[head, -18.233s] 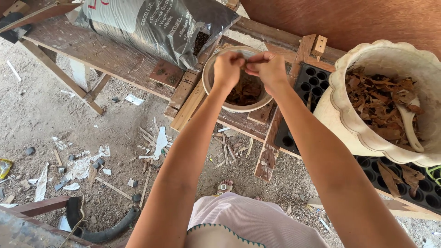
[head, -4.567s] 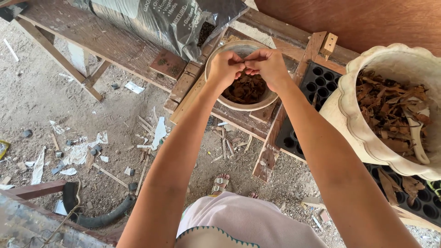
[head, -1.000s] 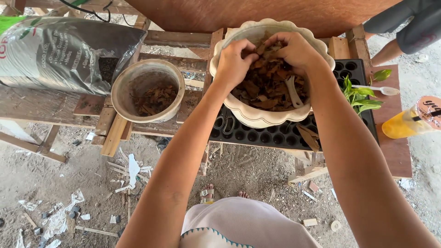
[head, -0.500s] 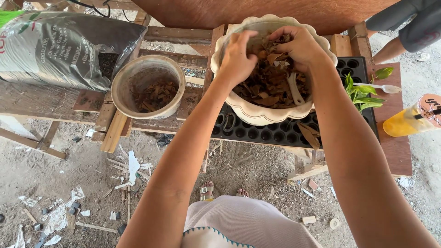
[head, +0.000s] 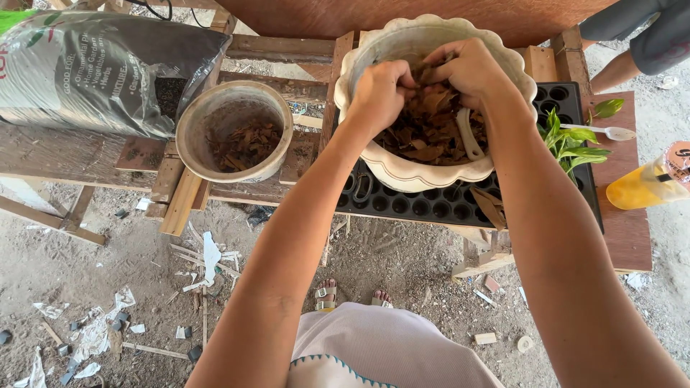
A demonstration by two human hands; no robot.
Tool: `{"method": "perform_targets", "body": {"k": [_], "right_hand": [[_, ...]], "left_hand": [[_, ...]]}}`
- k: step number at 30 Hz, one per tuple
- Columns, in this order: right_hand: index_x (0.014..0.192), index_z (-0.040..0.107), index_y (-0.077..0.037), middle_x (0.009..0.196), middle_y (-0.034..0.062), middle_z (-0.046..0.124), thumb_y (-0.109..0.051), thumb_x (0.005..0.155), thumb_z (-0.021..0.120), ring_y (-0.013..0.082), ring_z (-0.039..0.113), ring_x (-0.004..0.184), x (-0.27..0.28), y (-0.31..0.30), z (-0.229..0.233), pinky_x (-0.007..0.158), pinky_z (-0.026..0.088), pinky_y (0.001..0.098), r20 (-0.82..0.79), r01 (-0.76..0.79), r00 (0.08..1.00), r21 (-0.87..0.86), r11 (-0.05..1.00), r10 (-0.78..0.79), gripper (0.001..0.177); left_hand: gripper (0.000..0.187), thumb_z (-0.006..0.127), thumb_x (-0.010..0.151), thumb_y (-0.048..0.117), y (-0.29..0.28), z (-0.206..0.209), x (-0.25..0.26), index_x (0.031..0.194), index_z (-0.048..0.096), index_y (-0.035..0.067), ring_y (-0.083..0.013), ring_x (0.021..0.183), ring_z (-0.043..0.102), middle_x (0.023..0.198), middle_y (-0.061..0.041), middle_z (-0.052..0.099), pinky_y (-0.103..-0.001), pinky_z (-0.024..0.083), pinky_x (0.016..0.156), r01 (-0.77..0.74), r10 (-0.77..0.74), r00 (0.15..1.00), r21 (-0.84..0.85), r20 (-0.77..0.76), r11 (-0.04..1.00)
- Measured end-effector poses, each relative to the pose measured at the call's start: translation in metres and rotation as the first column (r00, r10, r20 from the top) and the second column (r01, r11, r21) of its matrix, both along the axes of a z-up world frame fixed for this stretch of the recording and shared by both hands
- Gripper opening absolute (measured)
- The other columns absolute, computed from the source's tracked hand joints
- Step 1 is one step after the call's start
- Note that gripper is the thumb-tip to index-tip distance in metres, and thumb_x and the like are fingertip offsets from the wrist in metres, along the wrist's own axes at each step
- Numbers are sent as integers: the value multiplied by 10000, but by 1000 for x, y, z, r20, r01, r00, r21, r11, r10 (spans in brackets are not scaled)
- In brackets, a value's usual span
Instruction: Crumbling dry leaves by hand into a large white decorative pot on a gardening workbench.
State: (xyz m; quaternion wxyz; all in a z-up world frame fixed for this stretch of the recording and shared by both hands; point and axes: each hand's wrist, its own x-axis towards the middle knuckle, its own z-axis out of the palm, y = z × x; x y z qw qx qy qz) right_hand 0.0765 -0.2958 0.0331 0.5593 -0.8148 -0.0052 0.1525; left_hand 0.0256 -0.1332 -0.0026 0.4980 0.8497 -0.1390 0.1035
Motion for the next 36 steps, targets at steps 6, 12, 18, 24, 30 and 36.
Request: {"method": "perform_targets", "body": {"k": [6,12,18,24,30,36], "right_hand": [[870,690,-128,754,61,666,59,794,636,140,623,633,-3,2,-1,551,541,239,55,66,997,-86,994,-61,208],[836,750,-145,882,62,720,122,771,541,157,657,733,15,-20,-18,601,580,243,369,176,929,-357,917,-34,345],[966,695,-147,903,94,652,50,864,558,190,631,751,-10,-4,8,630,549,288,132,-26,990,-179,983,50,261],[978,681,-144,773,92,609,108,820,502,150,572,596,-6,-5,1,505,507,249,99,-73,992,-45,996,77,347],[909,671,-133,874,58,696,-180,882,727,169,683,810,-5,-3,1,766,629,311,45,-94,995,116,989,90,78],[908,709,-103,821,-20,665,-125,830,769,75,610,762,-7,-3,-1,765,521,182,130,-302,944,-31,953,304,101]], "left_hand": [[294,459,744,-173,-1,-4,3,748,620,73,-135,738,734,785,-82,714,-257,571,607,12,-13,1000,-58,-18,998],[312,387,795,-170,1,-4,2,780,561,89,-150,800,756,887,-85,697,-254,567,631,-46,30,994,-153,-109,987],[121,565,887,39,-2,-7,11,814,638,105,-138,789,686,843,-24,733,-290,544,661,-105,106,991,7,-82,994],[226,502,812,-80,0,3,2,728,564,120,-106,766,718,795,-35,703,-266,552,646,-44,31,988,-84,-149,996],[392,579,859,-13,0,-3,10,1234,519,82,-185,866,695,1005,-95,700,-281,632,695,-128,126,983,-8,-133,992],[92,592,897,184,1,-1,9,837,635,130,-198,795,652,851,-46,716,-351,500,619,-220,217,966,-3,-138,976]]}}
